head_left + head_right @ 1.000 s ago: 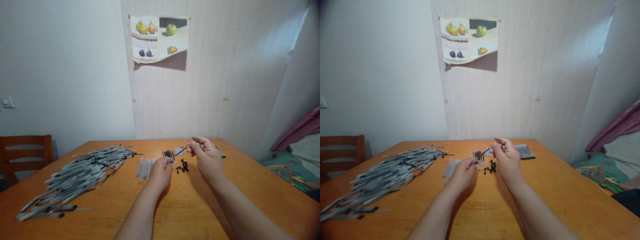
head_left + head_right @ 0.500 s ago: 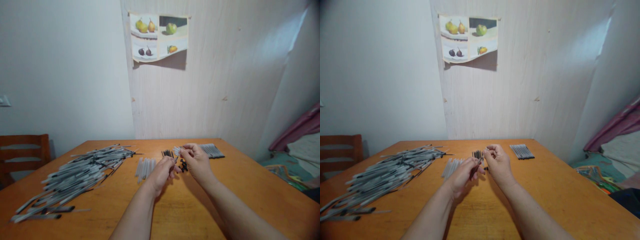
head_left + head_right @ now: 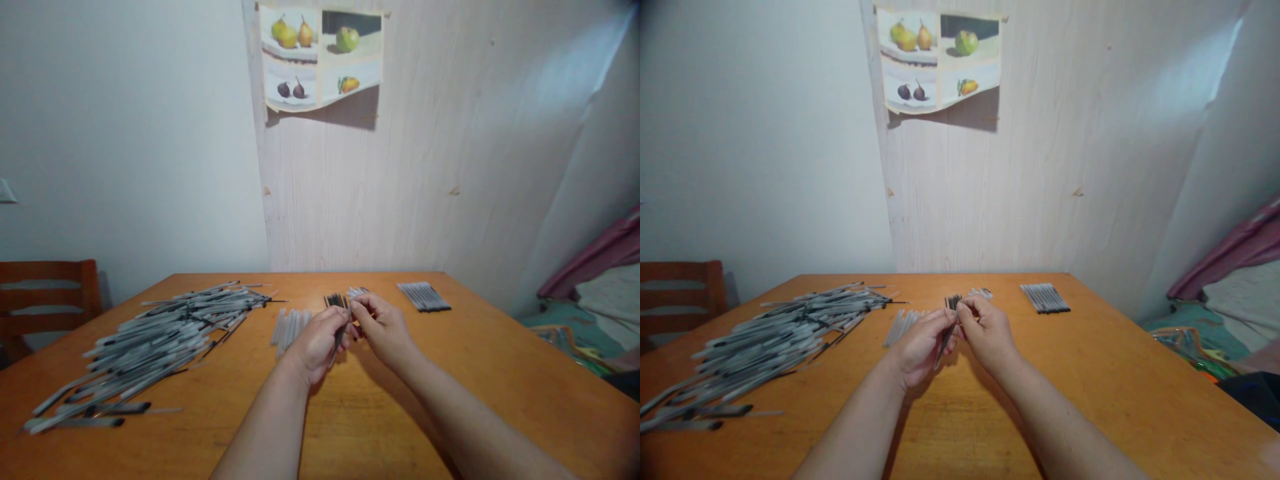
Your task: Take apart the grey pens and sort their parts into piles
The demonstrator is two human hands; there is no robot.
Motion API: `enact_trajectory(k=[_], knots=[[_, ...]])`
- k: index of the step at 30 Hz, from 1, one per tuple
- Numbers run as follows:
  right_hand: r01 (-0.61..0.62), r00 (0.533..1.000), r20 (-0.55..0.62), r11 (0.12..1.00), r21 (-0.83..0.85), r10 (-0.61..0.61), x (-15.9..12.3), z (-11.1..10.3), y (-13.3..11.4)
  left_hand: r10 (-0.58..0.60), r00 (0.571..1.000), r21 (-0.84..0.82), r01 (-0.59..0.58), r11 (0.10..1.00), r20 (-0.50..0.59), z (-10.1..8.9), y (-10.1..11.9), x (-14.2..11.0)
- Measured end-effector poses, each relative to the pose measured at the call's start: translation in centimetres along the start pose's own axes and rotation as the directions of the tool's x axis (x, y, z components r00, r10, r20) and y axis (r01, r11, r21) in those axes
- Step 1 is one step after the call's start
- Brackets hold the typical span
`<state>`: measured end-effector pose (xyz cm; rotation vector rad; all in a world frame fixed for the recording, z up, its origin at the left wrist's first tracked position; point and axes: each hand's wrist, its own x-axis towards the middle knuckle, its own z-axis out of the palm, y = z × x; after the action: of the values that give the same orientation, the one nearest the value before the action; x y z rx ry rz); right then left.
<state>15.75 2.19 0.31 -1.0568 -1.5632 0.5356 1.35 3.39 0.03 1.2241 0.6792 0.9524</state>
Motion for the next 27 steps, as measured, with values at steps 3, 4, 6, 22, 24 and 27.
enact_trajectory(k=[3,4,6,22,24,27], knots=[[0.089,0.996,0.016,0.988,-0.125,-0.087,-0.1,-0.2,0.1,0.003,1.000,-0.028,-0.004,1.000,-0.019,0.0,0.2,-0.1],[0.125,0.992,0.014,0.975,-0.183,-0.125,-0.1,-0.3,0.1,0.006,1.000,-0.035,-0.007,0.999,-0.027,0.0,0.2,-0.1],[0.179,0.983,0.013,0.945,-0.273,-0.182,-0.1,-0.4,0.1,0.015,0.999,-0.039,-0.016,0.999,-0.036,0.0,0.3,0.0],[-0.068,0.997,-0.014,0.877,-0.475,0.069,1.7,-3.0,2.4,-0.015,0.989,-0.005,0.015,1.000,-0.146,-0.5,0.8,-0.3],[-0.090,0.985,0.071,0.818,-0.568,0.158,1.5,-2.7,2.7,-0.024,0.988,-0.012,0.022,1.000,-0.151,-0.4,1.0,-0.4],[-0.118,0.954,0.131,0.737,-0.665,0.271,1.0,-1.9,2.8,-0.026,0.988,-0.023,0.023,0.999,-0.153,-0.3,1.1,-0.5]])
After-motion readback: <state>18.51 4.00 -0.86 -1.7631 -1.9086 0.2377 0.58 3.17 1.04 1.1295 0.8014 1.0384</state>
